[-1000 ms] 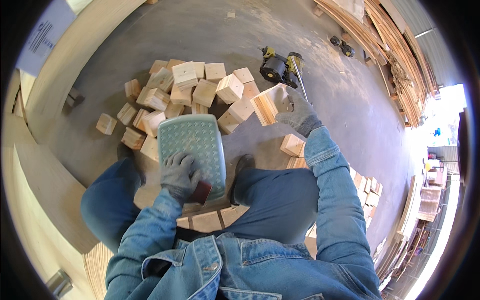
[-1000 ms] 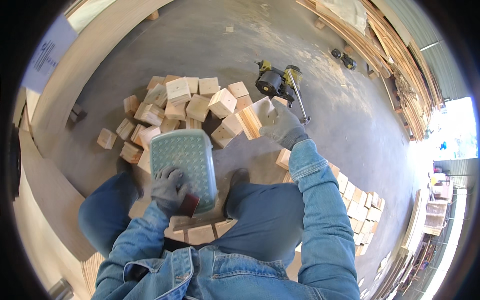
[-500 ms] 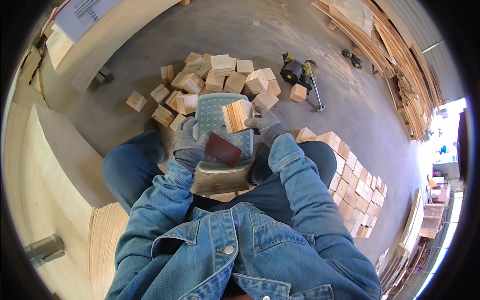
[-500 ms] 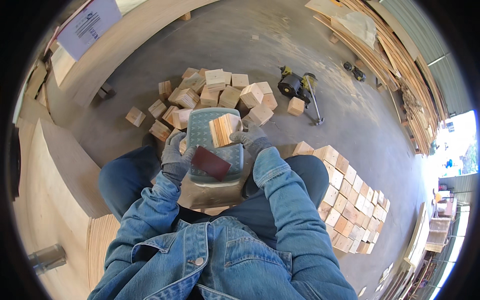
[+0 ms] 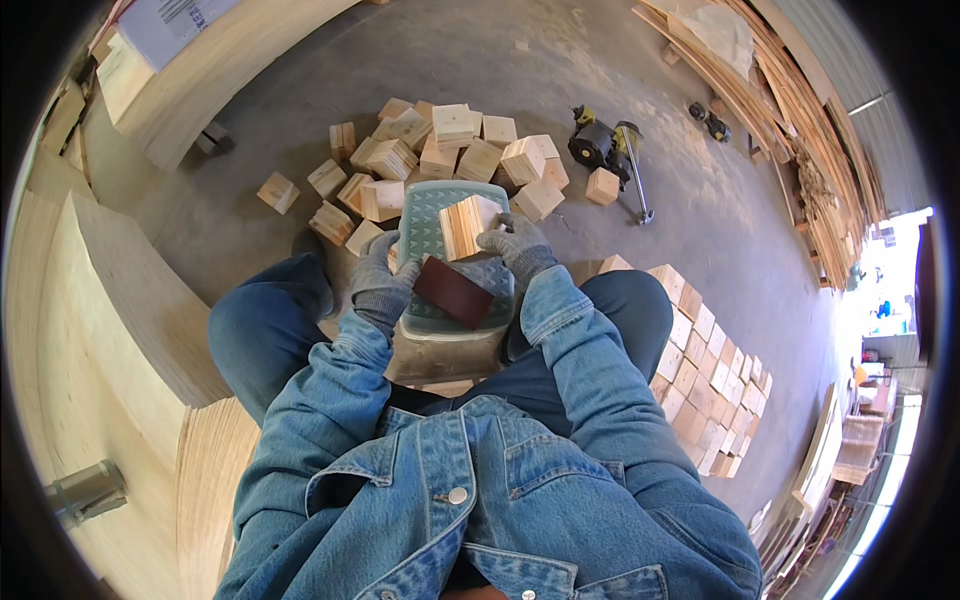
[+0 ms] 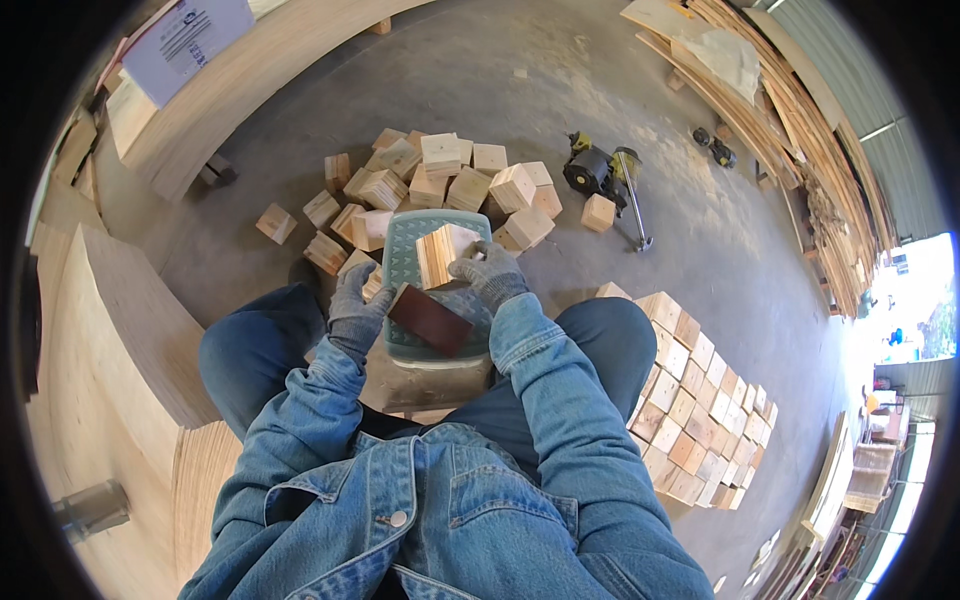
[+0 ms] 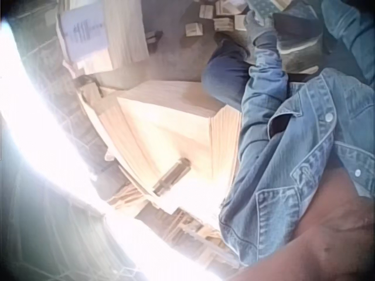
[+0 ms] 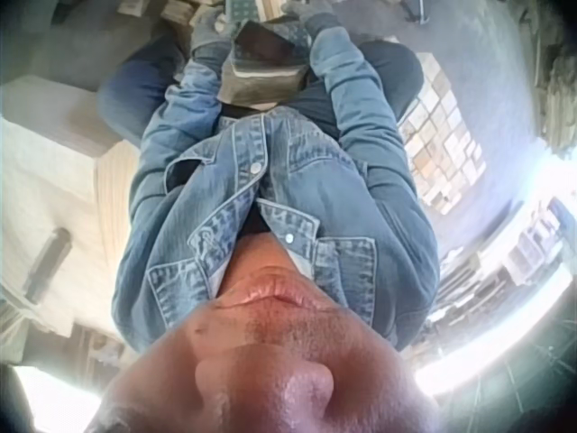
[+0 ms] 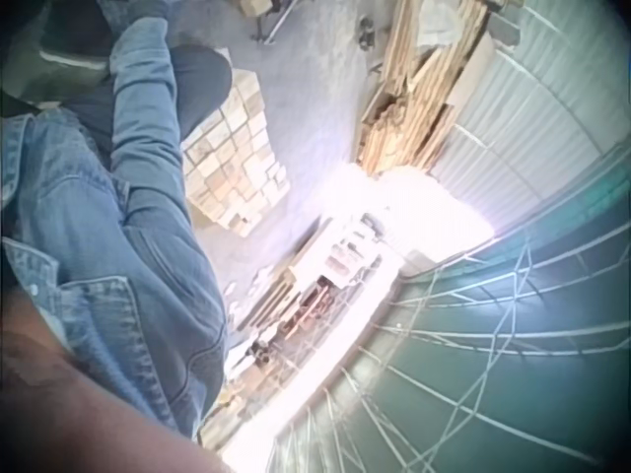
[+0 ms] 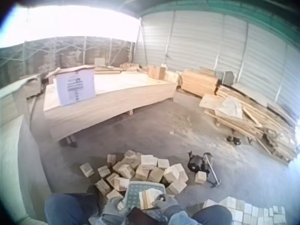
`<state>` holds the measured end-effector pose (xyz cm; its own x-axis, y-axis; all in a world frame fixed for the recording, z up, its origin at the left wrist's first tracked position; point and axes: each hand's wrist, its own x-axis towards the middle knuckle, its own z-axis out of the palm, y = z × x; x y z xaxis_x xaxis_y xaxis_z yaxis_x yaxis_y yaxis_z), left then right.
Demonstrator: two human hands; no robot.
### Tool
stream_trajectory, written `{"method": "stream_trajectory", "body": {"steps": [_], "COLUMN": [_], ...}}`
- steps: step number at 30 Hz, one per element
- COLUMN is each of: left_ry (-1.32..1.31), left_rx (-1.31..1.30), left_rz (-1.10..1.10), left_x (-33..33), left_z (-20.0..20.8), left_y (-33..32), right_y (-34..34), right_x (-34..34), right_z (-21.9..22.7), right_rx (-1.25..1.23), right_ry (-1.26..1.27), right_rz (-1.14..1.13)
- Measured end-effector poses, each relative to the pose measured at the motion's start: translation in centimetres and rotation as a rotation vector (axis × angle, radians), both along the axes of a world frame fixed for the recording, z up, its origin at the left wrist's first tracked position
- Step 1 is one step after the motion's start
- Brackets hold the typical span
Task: The person sits on the floor and sands small wooden blocks using a sanding block. They hold each block in one hand and rub the sanding block over the surfaces, then place the finished pieces into a nearby pile.
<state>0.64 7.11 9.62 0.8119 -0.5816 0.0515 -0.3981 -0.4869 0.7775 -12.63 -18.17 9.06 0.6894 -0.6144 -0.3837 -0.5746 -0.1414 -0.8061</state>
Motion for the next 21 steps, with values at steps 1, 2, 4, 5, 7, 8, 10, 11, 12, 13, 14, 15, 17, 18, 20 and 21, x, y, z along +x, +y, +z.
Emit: {"method": "stream_trajectory", "body": {"steps": [1, 2, 4, 5, 7, 8, 10, 11, 12, 13, 14, 15, 17, 18, 20, 21], "left_ry": [0.01, 0.02, 0.032, 0.033, 0.025, 0.015, 0.01, 0.023, 0.037, 0.023, 0.009, -0.004, -0.001, 0.0, -0.002, -0.002], "left_rx": [-0.019, -0.042, -0.078, -0.087, -0.11, -0.119, -0.109, -0.107, -0.104, -0.09, -0.074, -0.058, -0.034, -0.023, -0.022, -0.025], "left_rz": [-0.009, -0.018, -0.036, -0.044, -0.059, -0.065, -0.057, -0.062, -0.067, -0.063, -0.055, -0.048, -0.049, -0.046, -0.07, -0.083], "left_x": [-0.1, 0.0, -0.1, -0.1, -0.1, 0.0, 0.2, 0.2, 0.1, 0.0, -0.1, -0.1, -0.1, -0.1, -0.2, -0.2], "left_z": [-0.2, -0.5, -1.1, -1.4, -2.0, -2.4, -2.7, -2.5, -2.3, -2.3, -2.3, -2.4, -2.4, -2.4, -2.3, -2.3], "left_y": [-0.2, -0.5, -1.2, -1.4, -2.0, -2.3, -1.7, -1.9, -2.2, -2.5, -2.6, -2.7, -2.6, -2.6, -2.9, -3.1], "right_y": [-0.1, -0.4, -0.6, -0.5, -0.9, -1.0, -0.1, -0.2, -0.4, -0.7, -0.6, 0.0, 0.9, 1.3, 0.7, 0.4], "right_x": [0.0, -0.1, -0.4, -0.5, -0.1, 0.1, 1.0, 1.0, 0.9, 0.8, 0.9, 0.9, 0.4, 0.4, -0.1, -0.6], "right_z": [-0.6, -1.1, -2.1, -2.5, -2.9, -3.2, -1.5, -0.6, -0.9, -1.3, -1.4, -1.6, -0.7, -0.1, 0.0, 0.4], "right_rx": [0.034, 0.064, 0.036, 0.025, 0.018, 0.018, -0.124, -0.206, -0.205, -0.202, -0.197, -0.285, -0.328, -0.349, -0.415, -0.45], "right_ry": [-0.021, -0.043, -0.162, -0.222, -0.312, -0.357, -0.21, -0.13, -0.025, 0.079, 0.182, 0.249, 0.223, 0.21, 0.205, 0.203], "right_rz": [-0.016, -0.032, -0.049, -0.057, 0.002, 0.031, 0.132, 0.174, 0.198, 0.221, 0.25, 0.235, 0.201, 0.186, 0.173, 0.165]}}
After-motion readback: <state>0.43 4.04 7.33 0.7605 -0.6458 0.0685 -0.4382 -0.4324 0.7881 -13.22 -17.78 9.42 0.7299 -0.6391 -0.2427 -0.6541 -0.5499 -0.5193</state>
